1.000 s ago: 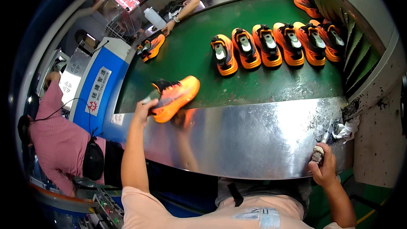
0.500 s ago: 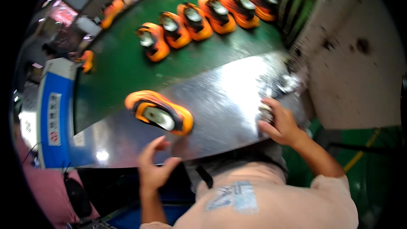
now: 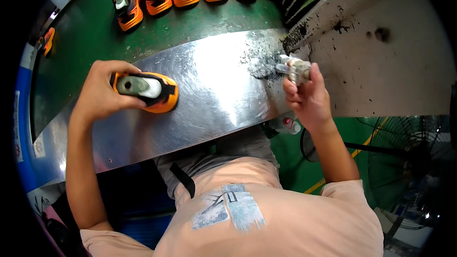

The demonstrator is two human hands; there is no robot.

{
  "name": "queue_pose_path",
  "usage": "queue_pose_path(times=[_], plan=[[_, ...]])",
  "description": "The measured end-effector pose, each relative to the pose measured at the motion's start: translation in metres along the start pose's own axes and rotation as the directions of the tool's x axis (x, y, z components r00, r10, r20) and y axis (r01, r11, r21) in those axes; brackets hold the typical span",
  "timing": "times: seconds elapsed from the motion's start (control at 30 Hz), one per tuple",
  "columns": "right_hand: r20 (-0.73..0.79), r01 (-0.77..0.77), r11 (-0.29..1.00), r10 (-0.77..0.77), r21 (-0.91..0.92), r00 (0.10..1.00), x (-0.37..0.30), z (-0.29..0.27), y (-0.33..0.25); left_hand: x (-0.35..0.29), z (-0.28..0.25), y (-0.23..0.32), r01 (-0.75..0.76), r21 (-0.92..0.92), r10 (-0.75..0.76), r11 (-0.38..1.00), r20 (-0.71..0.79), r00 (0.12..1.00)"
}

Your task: The person picks up shoes from a conveyor belt and applies a liquid adhesive around the seam between the upper and the sole using a syringe-style applicator.

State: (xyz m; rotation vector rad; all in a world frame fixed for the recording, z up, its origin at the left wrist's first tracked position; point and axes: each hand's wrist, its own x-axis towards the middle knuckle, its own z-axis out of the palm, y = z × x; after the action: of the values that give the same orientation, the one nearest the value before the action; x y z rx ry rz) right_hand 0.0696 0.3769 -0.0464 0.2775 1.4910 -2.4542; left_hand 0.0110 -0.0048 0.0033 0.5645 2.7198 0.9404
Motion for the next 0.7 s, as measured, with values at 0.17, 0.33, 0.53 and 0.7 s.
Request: queue_pose_path(times=[0.17,0.33,0.53,0.7], plan=[[-0.014,0.048,0.912,-0.058,-0.407,0.998,-0.005,0.002,0.012,-0.062,0.059,0.030,-0.359,0.241,0.421,0.902,-0.300,0.856],[0.069,0.156,0.740,-0.146,-0.654,0.987,-0.019,0.013,0.025,-0.103,0.112,0.044,-0.331,0.326,0.451,0.886,-0.438,0.778],[0.392,0.007,0.955,0.115,-0.295,0.913,0.005,0.117,-0.007,-0.120,0.130,0.036,-0.290,0.290,0.405,0.912,-0.532,0.744],[0.679,-0.234,0.945,0.327,-0.228,0.658,0.039,0.219,0.000,-0.121,0.132,0.033,-0.322,0.275,0.422,0.906,-0.546,0.724]])
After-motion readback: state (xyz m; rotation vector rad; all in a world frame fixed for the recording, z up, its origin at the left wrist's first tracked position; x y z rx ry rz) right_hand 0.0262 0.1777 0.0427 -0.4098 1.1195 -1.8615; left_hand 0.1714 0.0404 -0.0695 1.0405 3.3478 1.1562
